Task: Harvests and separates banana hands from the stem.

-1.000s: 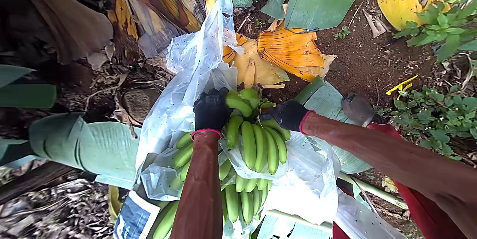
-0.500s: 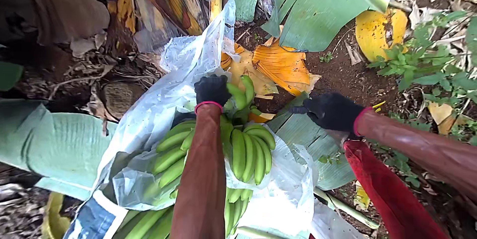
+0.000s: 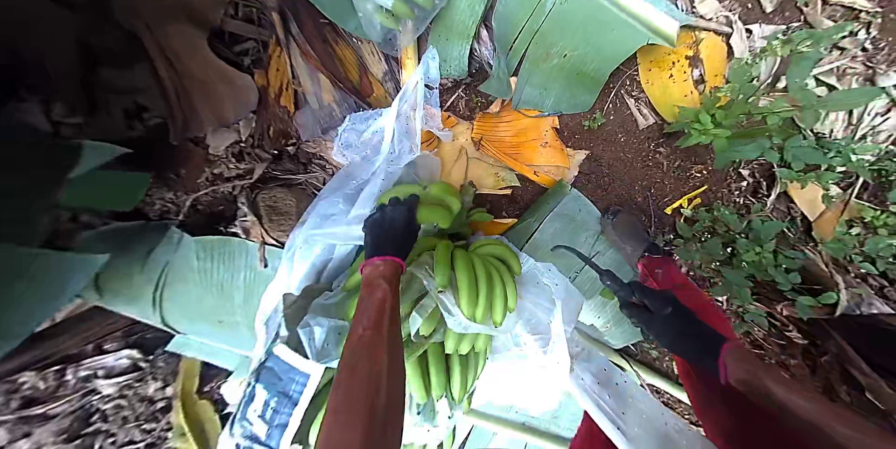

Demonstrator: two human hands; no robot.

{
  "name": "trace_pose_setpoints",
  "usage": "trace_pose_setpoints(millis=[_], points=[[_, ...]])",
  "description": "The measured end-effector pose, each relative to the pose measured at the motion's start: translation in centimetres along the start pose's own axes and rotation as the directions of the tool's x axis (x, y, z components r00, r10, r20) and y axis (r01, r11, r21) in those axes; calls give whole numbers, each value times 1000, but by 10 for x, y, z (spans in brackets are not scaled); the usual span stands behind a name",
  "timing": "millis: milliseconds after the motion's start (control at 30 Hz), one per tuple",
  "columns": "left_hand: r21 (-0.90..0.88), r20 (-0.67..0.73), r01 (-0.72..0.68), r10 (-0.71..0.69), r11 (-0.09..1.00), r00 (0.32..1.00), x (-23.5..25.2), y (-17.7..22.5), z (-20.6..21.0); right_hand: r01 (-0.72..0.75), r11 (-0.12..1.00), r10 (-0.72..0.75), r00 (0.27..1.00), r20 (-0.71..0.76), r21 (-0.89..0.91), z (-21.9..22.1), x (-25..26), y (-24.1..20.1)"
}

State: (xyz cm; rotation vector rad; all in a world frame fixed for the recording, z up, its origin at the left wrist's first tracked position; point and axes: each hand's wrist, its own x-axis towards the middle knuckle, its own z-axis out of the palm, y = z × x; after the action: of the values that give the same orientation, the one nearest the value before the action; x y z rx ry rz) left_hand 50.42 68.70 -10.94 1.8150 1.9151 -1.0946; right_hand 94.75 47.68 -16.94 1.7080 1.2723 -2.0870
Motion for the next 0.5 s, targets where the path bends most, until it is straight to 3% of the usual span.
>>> trace_pose_setpoints(millis=[100, 233, 333, 500], points=[[-181, -40, 147, -156, 973, 987, -48, -27, 6, -47, 986, 48, 999, -1, 158, 14, -24, -2], [-381, -207, 182, -275, 906, 939, -75, -65, 10, 36, 940, 5, 993, -120, 339, 19, -38, 2], [-479, -336, 113, -301, 870, 892, -88, -99, -4, 115, 932, -42, 976, -212, 345, 9, -43, -9], [-630, -527, -57, -373, 775, 763, -136, -118, -50, 300, 841, -130, 920, -370, 450, -10, -63, -88]])
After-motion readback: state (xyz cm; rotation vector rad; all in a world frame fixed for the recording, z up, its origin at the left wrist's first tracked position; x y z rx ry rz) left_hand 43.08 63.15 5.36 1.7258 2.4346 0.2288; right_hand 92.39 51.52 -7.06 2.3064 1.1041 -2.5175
